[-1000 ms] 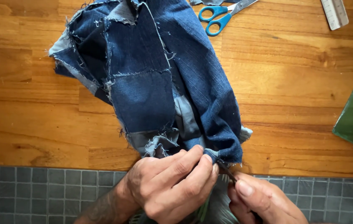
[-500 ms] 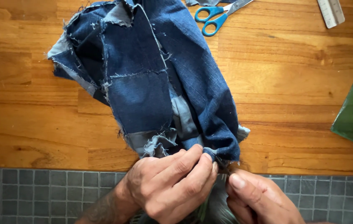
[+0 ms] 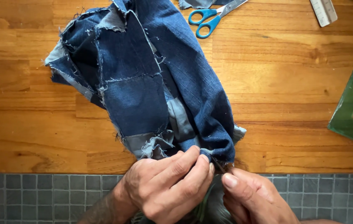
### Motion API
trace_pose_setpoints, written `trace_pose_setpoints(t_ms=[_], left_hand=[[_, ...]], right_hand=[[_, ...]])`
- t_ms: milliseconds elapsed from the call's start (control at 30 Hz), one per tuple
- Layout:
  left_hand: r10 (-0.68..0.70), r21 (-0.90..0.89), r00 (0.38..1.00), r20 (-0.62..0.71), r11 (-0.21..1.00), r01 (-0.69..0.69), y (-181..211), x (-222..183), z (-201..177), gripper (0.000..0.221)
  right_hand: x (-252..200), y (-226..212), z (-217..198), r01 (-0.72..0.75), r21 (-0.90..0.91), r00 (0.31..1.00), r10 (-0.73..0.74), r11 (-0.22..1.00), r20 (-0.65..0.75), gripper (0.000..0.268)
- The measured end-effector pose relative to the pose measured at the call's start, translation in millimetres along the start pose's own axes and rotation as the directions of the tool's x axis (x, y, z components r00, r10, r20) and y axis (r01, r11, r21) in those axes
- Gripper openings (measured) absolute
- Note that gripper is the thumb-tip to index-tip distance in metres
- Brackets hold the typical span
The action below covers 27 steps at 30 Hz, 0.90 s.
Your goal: Trimming loose threads and excess fabric from a denim garment using thread snips
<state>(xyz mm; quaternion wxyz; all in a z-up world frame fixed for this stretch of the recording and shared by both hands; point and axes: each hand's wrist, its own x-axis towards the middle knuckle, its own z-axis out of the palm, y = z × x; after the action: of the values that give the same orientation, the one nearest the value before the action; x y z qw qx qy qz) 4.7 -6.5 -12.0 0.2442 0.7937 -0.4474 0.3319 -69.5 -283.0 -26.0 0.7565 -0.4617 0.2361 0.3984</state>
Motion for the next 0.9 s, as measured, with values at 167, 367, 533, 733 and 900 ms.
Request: trace_pose_setpoints(t_ms=[167,367,533,733,900], left_hand=[[-0.002,-0.02,1.0,0.008,1.0,0.002,0.9,-3.3,1.0,0.034],[-0.018,-0.055,1.0,-0.005,0.998,0.017,0.9,-4.2,-0.2,0.034],[-0.019,-0.066,0.999,-0.026,0.998,0.017,-2.0,-5.7,-1.1,0.029],[-0.021,-0.071,0.999,-0.044,0.997,0.018,-4.1,-6.8,-4.3,0.02],[-0.047,-0.071,0.997,-0.053,0.997,0.043,-2.8,-5.2,-7.6,0.022]], right_hand=[[2.0,2.1,1.8,0.021,0.068,0.999,-0.024,0.997,0.047,0.049],[6.7,-1.2,-1.3,-0.021,0.03,0.994,0.018,0.999,0.109,0.055],[1.5,-14.7,-3.6,0.015,-0.093,0.984,0.002,0.996,0.179,0.055],[11.9,-31.1,-1.0,0.566,-0.81,0.643,-0.697,0.154,0.317,0.03],[30.5,-59.9,18.4,0.633,-0.747,0.402,-0.739,-0.203,0.541,0.032]])
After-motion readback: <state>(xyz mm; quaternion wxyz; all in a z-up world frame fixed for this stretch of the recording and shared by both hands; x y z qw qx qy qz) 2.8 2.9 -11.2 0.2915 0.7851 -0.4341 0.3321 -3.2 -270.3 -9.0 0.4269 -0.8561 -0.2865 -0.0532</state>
